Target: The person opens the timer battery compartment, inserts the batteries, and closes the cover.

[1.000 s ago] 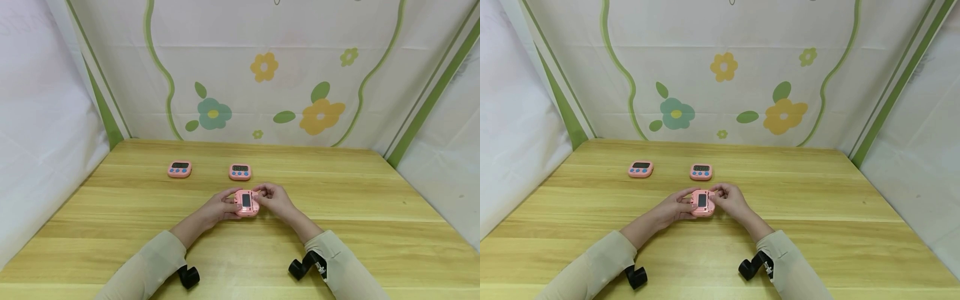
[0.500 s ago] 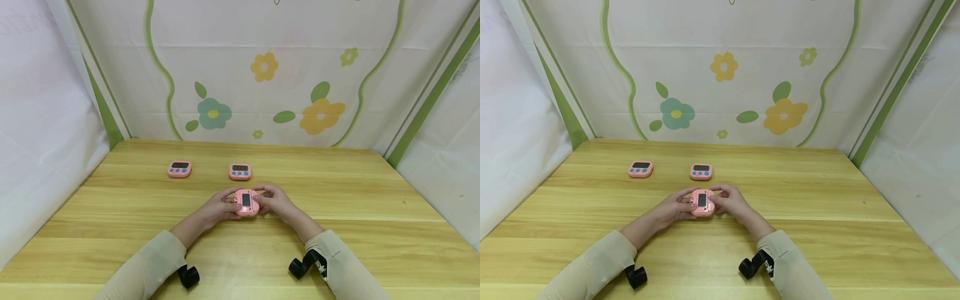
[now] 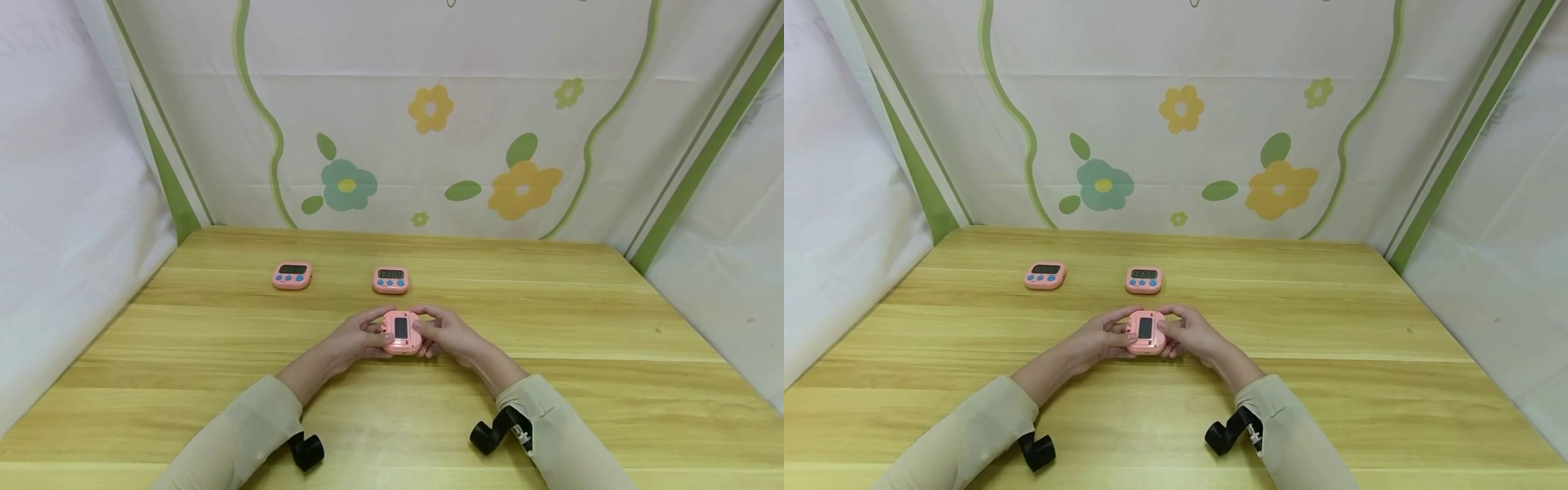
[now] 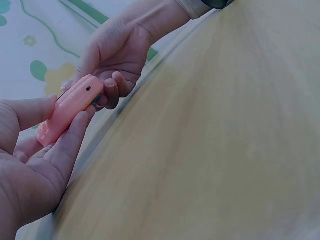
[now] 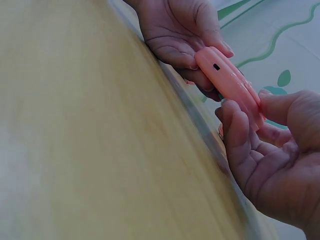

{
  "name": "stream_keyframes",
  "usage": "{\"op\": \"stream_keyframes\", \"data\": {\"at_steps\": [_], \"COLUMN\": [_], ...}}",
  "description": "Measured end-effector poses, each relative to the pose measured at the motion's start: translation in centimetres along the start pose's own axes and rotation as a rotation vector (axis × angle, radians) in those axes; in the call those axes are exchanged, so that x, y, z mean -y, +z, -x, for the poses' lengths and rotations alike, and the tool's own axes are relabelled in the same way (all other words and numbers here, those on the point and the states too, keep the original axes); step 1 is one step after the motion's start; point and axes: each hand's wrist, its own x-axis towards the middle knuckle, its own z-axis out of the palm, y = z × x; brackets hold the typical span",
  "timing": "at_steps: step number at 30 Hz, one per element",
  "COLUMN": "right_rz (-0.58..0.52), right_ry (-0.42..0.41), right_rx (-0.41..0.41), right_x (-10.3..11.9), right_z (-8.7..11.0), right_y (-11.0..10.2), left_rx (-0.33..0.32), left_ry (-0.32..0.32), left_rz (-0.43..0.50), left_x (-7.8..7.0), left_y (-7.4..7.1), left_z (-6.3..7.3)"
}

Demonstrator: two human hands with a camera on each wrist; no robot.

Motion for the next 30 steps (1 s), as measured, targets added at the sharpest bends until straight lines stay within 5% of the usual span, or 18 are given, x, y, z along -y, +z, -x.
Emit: {"op": "stream_keyframes", "data": {"at_steps": [17, 30], "right_rz": [-0.138, -0.131], "right_ry": [-0.040, -0.057], "right_rx": [-0.075, -0.101], "right_x": [0.46, 0.42], "right_z": [0.15, 0.07], "right_y": [0.06, -0.07], "left_rx": [0.003, -0.046], "left_ry": [0.053, 0.066], "left_rz": [0.080, 0.064], "left_x": [-0.39, -0.08], "left_y": [0.32, 0.16], "left_z": [0.01, -0.22]}}
